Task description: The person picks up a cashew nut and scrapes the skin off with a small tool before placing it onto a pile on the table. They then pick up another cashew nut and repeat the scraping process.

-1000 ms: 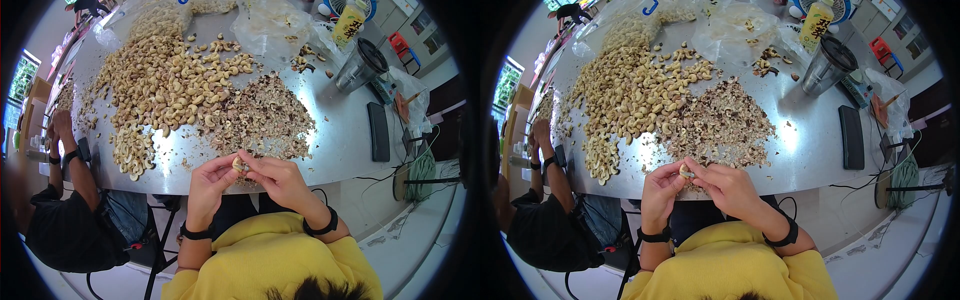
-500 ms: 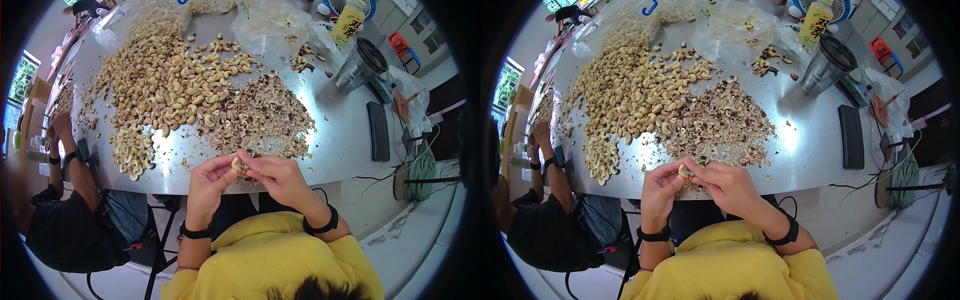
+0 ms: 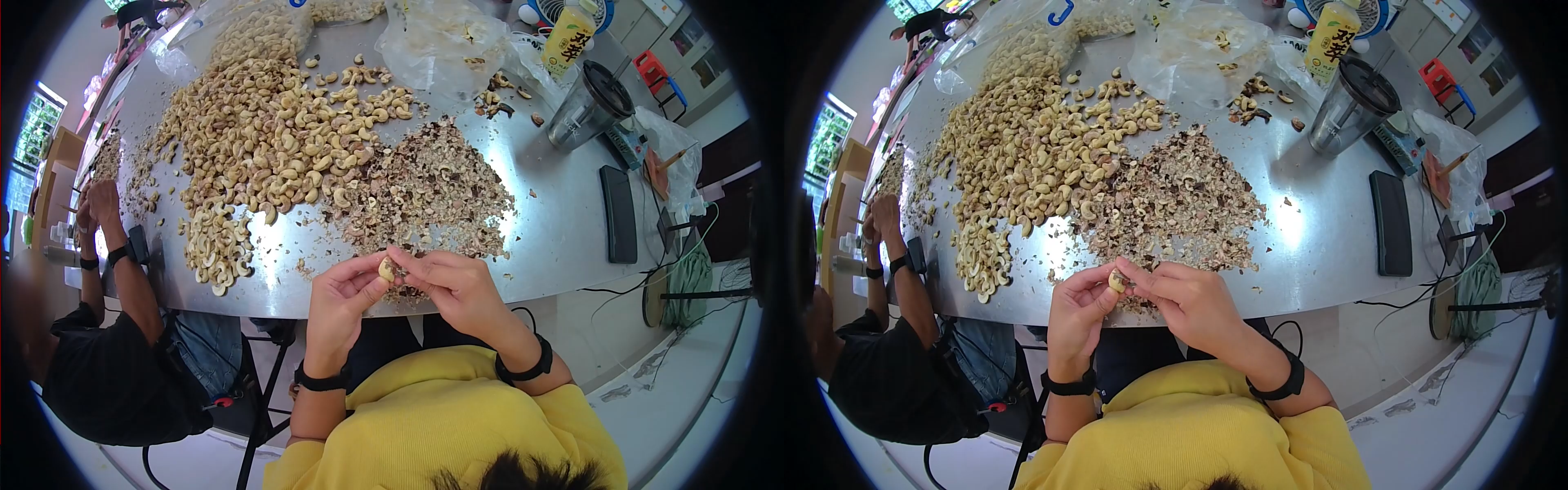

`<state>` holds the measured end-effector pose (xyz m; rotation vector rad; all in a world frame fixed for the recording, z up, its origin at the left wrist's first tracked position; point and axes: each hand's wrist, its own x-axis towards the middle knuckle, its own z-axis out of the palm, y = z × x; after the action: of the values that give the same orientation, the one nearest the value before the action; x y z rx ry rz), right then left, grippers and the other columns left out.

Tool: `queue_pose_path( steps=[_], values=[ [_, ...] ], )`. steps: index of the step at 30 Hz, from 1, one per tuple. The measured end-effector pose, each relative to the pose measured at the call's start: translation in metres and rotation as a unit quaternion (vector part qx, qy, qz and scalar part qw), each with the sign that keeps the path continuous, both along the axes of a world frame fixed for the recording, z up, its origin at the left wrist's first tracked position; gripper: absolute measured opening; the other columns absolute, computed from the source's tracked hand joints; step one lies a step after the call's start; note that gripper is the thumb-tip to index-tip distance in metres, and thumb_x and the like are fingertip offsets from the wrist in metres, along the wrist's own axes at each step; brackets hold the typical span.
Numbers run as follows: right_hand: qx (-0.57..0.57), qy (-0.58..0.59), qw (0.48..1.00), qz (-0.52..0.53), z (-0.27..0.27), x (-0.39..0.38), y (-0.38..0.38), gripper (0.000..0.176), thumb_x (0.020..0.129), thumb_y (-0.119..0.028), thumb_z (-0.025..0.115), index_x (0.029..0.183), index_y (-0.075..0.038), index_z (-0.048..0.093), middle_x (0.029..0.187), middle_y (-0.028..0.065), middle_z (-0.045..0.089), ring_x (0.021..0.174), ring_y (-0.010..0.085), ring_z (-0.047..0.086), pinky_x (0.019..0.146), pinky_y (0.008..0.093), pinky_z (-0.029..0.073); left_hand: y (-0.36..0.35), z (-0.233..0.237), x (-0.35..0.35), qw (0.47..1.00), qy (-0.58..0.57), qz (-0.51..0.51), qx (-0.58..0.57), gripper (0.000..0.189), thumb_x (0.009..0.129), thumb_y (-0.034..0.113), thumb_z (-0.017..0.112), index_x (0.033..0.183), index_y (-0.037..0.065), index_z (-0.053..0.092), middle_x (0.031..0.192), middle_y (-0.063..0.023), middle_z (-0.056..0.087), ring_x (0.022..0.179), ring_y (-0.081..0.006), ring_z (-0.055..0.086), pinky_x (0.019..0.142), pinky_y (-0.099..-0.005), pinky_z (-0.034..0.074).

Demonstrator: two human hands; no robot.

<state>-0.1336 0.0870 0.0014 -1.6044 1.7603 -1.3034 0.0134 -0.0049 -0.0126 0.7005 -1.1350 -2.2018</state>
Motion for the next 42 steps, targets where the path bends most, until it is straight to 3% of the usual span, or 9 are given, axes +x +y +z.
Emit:
queue_pose_path(
  steps=[11, 42],
  values=[
    [0.014, 0.025, 1.0, -0.002, -0.0004, 0.0035, 0.0025, 0.047, 0.08, -0.013, 0.059, 0.125, -0.013, 0.047, 0.065, 0.0079, 0.053, 0.055, 0.023, 0.052, 0.05, 0.0317, 0.043, 0.0041, 0.0071, -0.0039, 0.998, -0.028, 0.028, -0.044, 0.031, 0.077, -0.008, 0.059, 0.108, -0.007, 0.054, 0.102, -0.014, 0.06, 0.09, -0.0159, 0.059, 0.08, -0.0252, 0.047],
    [-0.029, 0.034, 0.999, -0.021, -0.003, 0.0014, 0.0, 0.045, 0.075, -0.004, 0.059, 0.118, -0.014, 0.055, 0.067, 0.0063, 0.054, 0.055, 0.0208, 0.053, 0.049, 0.0298, 0.044, 0.0038, 0.0026, -0.0016, 0.999, -0.013, 0.025, -0.029, 0.028, 0.076, -0.009, 0.059, 0.104, -0.008, 0.056, 0.1, -0.0138, 0.059, 0.091, -0.019, 0.06, 0.081, -0.026, 0.048]
  ],
)
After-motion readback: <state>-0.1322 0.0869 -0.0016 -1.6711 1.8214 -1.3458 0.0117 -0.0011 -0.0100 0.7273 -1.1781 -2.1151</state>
